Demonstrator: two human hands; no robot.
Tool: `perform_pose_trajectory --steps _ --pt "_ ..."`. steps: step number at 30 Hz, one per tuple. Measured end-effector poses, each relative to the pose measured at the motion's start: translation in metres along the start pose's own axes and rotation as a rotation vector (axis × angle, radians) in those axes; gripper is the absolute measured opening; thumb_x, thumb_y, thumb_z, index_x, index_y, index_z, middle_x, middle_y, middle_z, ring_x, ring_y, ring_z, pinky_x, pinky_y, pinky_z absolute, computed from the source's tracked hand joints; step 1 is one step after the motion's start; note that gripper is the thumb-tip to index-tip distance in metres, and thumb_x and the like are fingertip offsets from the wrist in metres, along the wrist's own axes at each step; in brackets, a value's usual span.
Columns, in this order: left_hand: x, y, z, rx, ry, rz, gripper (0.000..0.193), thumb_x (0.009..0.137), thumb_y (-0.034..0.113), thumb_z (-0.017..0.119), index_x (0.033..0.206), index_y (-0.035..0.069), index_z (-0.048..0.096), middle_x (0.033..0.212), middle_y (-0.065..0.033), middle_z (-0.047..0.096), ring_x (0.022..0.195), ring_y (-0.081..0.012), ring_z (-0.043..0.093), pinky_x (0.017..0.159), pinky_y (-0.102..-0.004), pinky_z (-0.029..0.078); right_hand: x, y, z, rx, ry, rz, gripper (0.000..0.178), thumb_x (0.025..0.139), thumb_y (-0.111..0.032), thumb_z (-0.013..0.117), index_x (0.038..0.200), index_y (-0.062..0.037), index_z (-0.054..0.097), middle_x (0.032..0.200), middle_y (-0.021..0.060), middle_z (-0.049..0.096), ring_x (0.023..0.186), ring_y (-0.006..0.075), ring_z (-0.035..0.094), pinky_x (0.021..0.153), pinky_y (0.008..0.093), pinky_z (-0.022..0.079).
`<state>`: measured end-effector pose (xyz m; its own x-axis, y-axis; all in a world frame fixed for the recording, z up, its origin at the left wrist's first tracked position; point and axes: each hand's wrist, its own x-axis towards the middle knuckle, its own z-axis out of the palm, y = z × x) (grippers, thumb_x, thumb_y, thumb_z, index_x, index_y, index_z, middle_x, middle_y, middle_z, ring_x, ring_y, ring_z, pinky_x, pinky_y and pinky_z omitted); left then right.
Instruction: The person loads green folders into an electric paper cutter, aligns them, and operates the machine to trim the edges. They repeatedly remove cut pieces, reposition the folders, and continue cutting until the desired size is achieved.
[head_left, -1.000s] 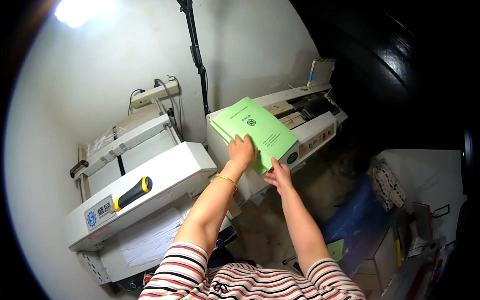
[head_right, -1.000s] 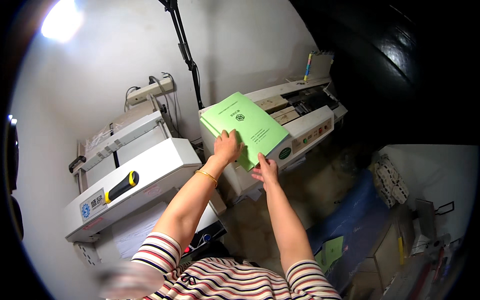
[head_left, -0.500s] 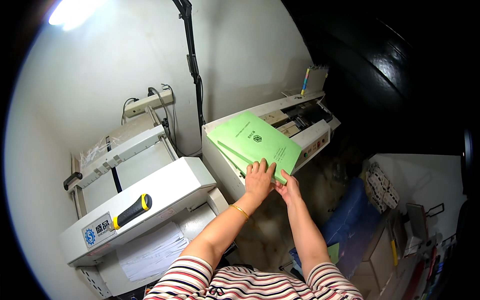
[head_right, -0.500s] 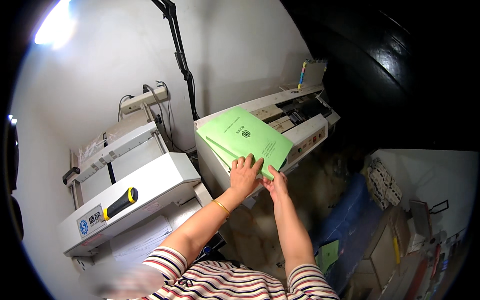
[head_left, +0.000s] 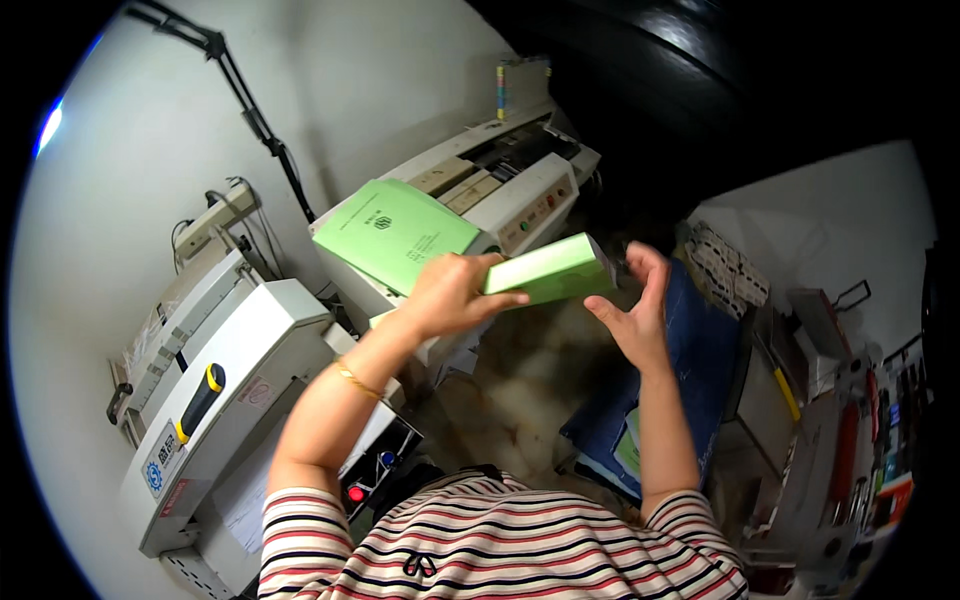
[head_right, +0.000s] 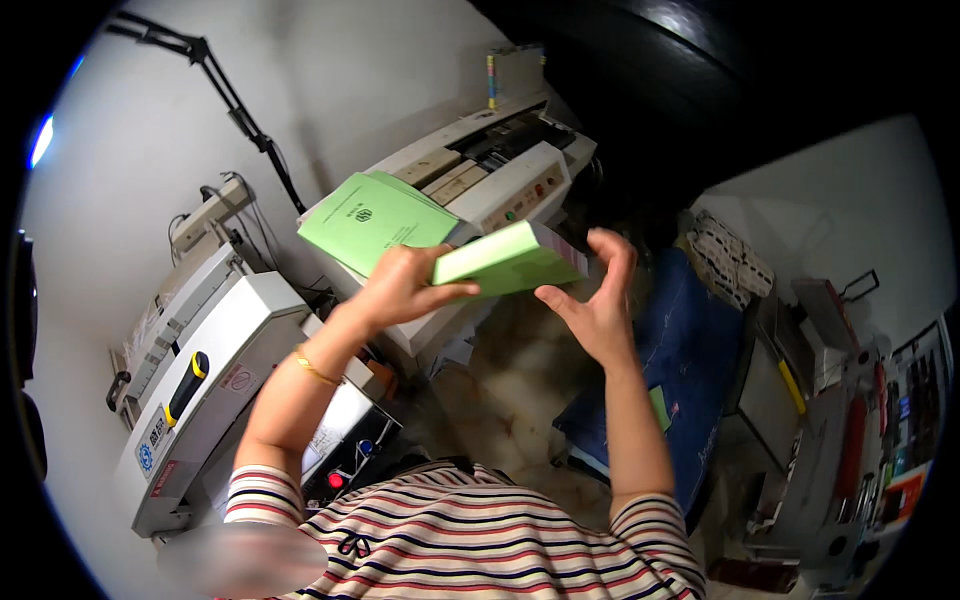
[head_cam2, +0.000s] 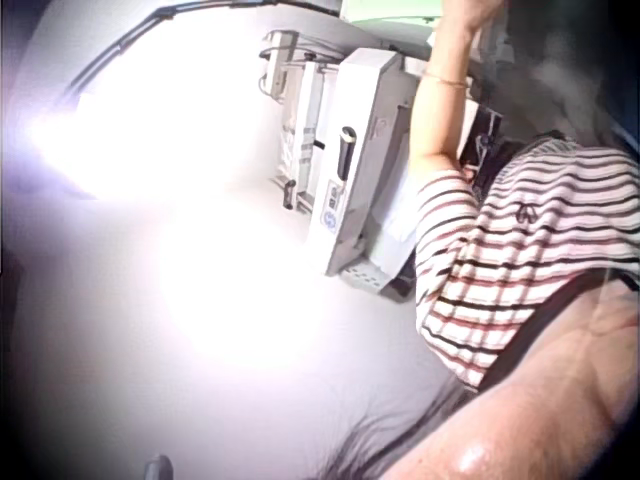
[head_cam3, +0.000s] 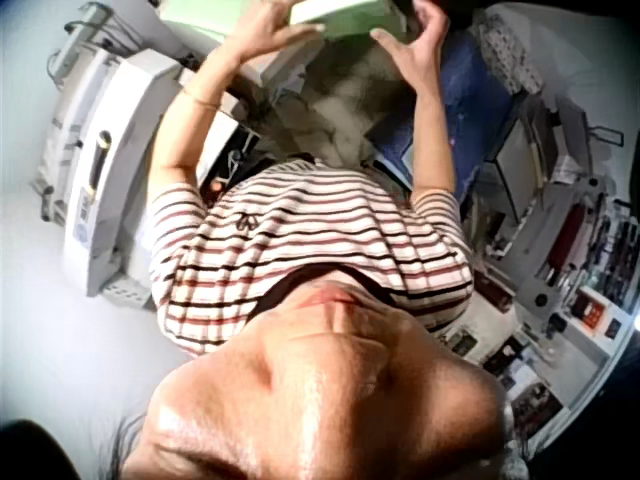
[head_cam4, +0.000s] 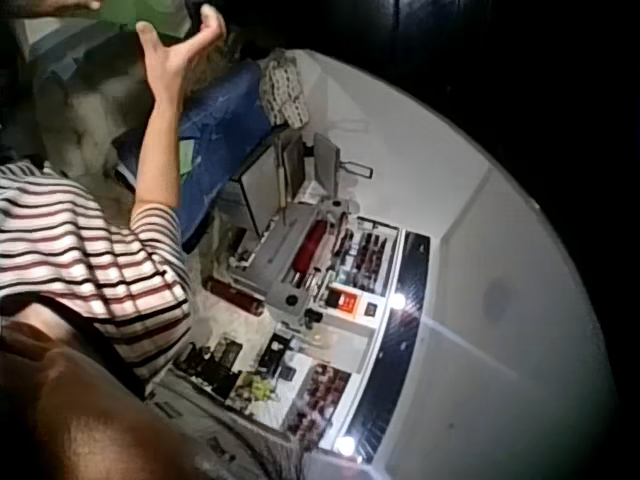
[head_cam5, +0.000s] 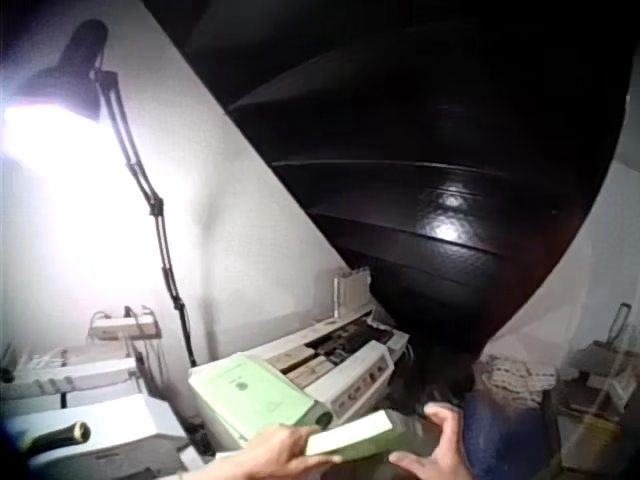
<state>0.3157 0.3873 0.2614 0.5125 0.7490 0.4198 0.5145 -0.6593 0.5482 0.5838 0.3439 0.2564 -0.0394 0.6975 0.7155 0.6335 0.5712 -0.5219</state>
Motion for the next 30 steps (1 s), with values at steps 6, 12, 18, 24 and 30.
perform_pose_trajectory --steps 6,12,18,24,30 --pt "0.003 0.078 -0.045 -0.292 -0.439 -0.208 0.063 0.078 0.055 0.070 0.094 -0.005 0.065 0.071 -0.0095 0.065 0.068 -0.0174 0.063 0.059 -0.0314 0.049 0.025 -0.036 -0.082 0.514 -0.911 0.238 0.069 0.075 -0.021 0.080 0.130 0.0002 0.045 0.121 0.0114 0.057 0.109 0.0206 0.053 0.095 0.0320 0.042" --pt "-0.063 0.082 -0.021 -0.474 -0.322 -0.313 0.072 0.078 0.062 0.066 0.103 -0.006 0.063 0.076 -0.0030 0.062 0.071 -0.0102 0.056 0.059 -0.0263 0.045 -0.016 -0.056 -0.086 0.723 -1.165 0.340 0.059 0.081 -0.023 0.072 0.130 0.0021 0.048 0.117 0.0137 0.059 0.108 0.0210 0.054 0.095 0.0332 0.042" --pt "-0.178 0.085 0.013 -0.527 -0.104 -0.433 0.073 0.083 0.065 0.056 0.106 -0.005 0.061 0.083 -0.0008 0.062 0.078 -0.0089 0.055 0.067 -0.0253 0.047 -0.050 -0.096 -0.072 0.653 -1.248 0.123 0.045 0.080 -0.023 0.066 0.116 0.0029 0.056 0.102 0.0166 0.066 0.093 0.0236 0.063 0.084 0.0339 0.048" --pt "-0.260 0.131 0.052 -0.775 0.323 -0.509 0.059 0.085 0.058 0.060 0.105 0.003 0.064 0.092 -0.0005 0.064 0.083 -0.0070 0.057 0.070 -0.0229 0.048 -0.065 -0.145 -0.051 0.545 -1.444 -0.030 0.044 0.077 -0.026 0.063 0.110 0.0017 0.060 0.095 0.0183 0.068 0.087 0.0272 0.065 0.079 0.0343 0.050" --pt "-0.316 0.146 0.060 -0.706 0.582 -0.564 0.062 0.082 0.062 0.060 0.104 0.004 0.063 0.086 0.0006 0.062 0.078 -0.0059 0.054 0.067 -0.0209 0.046 -0.076 -0.181 -0.020 0.551 -1.555 -0.119 0.042 0.076 -0.026 0.063 0.103 0.0058 0.058 0.090 0.0188 0.067 0.082 0.0238 0.064 0.074 0.0336 0.050"
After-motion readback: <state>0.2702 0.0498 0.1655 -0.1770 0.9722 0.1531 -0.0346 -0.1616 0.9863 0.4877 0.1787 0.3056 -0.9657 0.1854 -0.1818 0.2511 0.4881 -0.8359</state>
